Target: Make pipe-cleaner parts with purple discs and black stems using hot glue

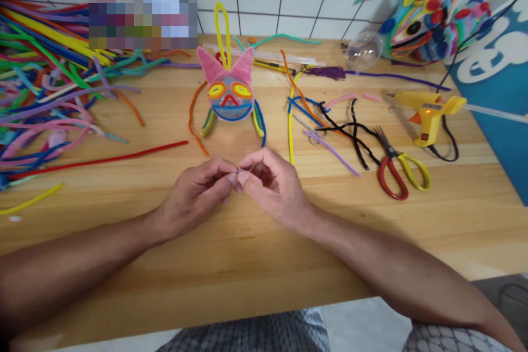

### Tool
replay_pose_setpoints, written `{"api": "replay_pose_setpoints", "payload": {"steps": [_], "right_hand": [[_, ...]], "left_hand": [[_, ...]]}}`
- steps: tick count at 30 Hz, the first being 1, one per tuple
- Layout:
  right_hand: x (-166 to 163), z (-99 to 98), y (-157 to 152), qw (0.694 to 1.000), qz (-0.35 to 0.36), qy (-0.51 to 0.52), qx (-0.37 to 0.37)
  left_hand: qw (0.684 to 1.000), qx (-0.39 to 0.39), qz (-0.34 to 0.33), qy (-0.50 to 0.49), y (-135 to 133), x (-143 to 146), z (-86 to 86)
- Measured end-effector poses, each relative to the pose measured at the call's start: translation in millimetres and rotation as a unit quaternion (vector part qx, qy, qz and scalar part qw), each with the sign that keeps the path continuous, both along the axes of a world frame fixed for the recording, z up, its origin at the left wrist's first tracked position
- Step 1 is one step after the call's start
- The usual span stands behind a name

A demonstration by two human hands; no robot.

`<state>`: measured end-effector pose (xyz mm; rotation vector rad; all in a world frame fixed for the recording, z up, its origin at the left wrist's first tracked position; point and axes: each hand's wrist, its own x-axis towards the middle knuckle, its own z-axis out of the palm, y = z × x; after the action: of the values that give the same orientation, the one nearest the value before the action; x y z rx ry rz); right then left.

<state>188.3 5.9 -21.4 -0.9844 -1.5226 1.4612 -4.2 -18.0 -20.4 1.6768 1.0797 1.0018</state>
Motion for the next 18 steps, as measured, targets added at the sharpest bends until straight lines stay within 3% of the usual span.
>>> {"api": "replay_pose_setpoints", "payload": {"steps": [18], "right_hand": [[0.6,-1.0,1.3,1.000,-0.004,-0.022,0.020]], "left_hand": [[1.000,0.017,0.001,0.011,-0.4,0.5,-0.2]]}}
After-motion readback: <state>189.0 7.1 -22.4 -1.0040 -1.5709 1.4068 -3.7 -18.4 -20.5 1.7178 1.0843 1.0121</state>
